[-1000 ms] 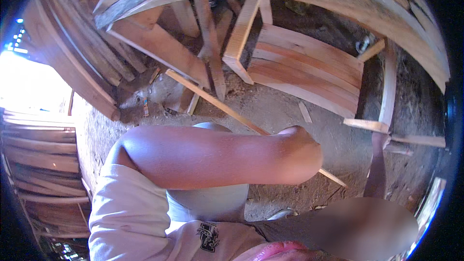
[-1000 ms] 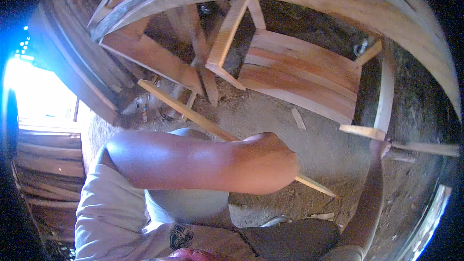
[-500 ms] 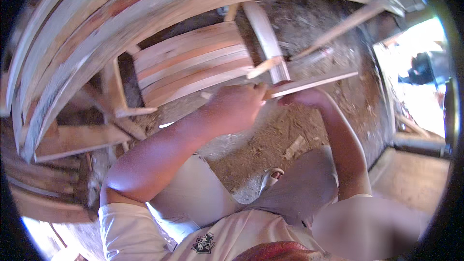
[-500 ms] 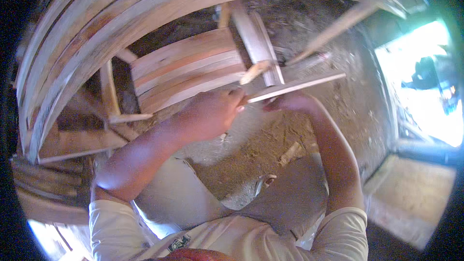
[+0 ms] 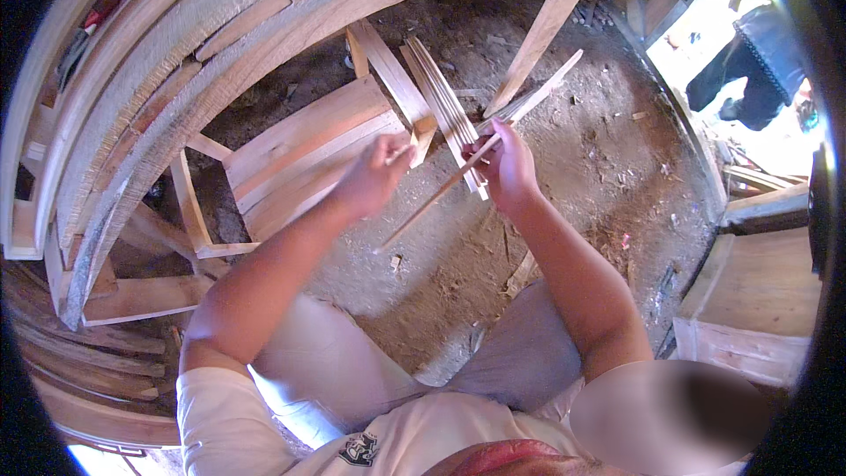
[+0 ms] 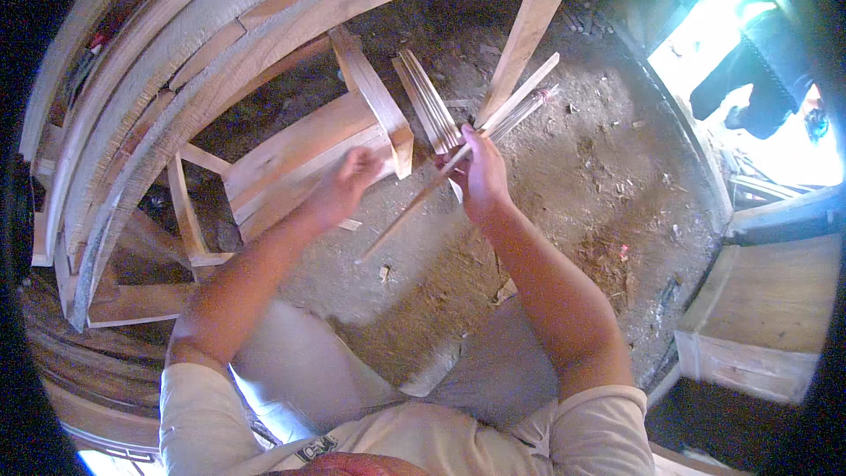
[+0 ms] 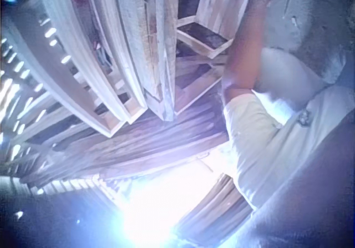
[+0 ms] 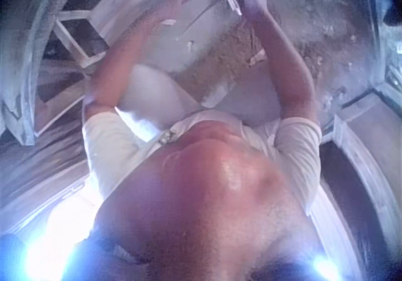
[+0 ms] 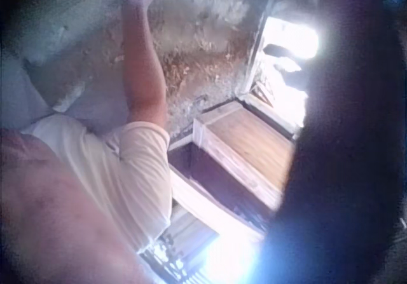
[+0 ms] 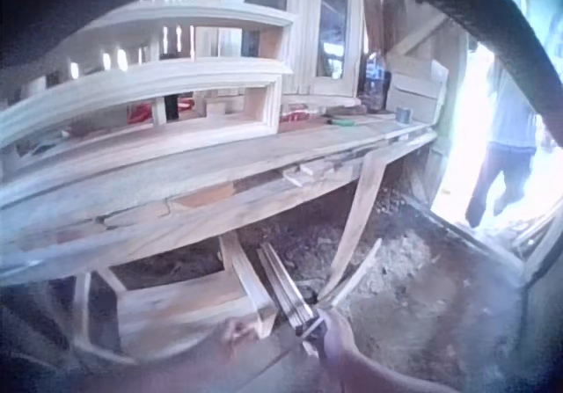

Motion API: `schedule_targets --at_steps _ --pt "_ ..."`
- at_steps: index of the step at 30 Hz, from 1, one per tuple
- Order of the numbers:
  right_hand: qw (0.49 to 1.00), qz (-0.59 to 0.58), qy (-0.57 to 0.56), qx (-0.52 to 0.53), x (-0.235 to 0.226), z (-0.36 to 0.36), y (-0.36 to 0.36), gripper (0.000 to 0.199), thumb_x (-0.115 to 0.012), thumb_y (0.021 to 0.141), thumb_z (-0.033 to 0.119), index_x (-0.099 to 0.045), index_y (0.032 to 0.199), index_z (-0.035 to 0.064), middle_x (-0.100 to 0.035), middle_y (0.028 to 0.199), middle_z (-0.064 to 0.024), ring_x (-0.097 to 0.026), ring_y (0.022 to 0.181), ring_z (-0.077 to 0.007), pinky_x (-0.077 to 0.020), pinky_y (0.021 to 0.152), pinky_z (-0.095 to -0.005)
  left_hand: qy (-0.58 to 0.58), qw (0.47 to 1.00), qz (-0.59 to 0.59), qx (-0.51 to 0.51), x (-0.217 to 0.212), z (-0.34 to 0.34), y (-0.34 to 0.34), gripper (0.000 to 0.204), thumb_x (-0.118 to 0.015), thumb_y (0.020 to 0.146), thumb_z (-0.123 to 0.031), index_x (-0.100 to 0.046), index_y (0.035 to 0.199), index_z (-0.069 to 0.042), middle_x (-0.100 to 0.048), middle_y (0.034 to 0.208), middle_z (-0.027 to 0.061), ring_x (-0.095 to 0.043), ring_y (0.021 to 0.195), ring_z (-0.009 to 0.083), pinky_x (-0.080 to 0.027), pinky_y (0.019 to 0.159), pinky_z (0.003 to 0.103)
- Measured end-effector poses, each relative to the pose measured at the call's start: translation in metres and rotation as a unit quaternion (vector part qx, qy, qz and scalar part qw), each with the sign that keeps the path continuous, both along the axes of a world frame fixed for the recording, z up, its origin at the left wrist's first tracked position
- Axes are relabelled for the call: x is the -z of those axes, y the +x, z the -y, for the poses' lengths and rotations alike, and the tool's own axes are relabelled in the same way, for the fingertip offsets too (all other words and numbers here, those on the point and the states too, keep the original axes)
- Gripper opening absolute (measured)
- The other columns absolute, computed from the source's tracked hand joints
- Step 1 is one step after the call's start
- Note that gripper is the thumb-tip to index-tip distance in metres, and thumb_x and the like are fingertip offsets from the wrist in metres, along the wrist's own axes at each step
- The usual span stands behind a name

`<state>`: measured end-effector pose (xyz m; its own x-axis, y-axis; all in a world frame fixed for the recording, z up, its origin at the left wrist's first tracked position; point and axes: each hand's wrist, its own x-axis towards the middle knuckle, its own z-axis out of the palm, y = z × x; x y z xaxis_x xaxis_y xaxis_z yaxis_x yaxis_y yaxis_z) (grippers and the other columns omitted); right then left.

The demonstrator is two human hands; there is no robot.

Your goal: The person assembles a wooden chair by hand, fitting curved wooden slats into the side frames to form the seat and backrest. The person repeatedly adjusts the slats to ensure a snug fit and lifts the chair to inspect the assembly.

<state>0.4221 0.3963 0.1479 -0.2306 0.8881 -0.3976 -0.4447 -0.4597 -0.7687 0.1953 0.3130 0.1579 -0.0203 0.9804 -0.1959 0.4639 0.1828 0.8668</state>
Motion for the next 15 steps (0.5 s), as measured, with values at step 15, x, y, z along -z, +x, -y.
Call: schedule_targets --at_steps 15 --pt "0.973 0.221 -0.060 0.010 0.062 -0.042 0.056 0.028 -0.059 0.090 0.036 -0.052 0.076 0.0135 -0.047 0.062 -0.0015 -0.047 0.051 -0.0167 -0.0349 0.045 -0.0350 -0.048 0.915 0.284 -0.283 0.032 -0.110 0.059 0.042 -0.069 0.089 -0.035 -0.059 0.108 0.001 -0.066 0.084 0.0125 -0.070 0.061 0.0248 -0.057 0.057 0.038"
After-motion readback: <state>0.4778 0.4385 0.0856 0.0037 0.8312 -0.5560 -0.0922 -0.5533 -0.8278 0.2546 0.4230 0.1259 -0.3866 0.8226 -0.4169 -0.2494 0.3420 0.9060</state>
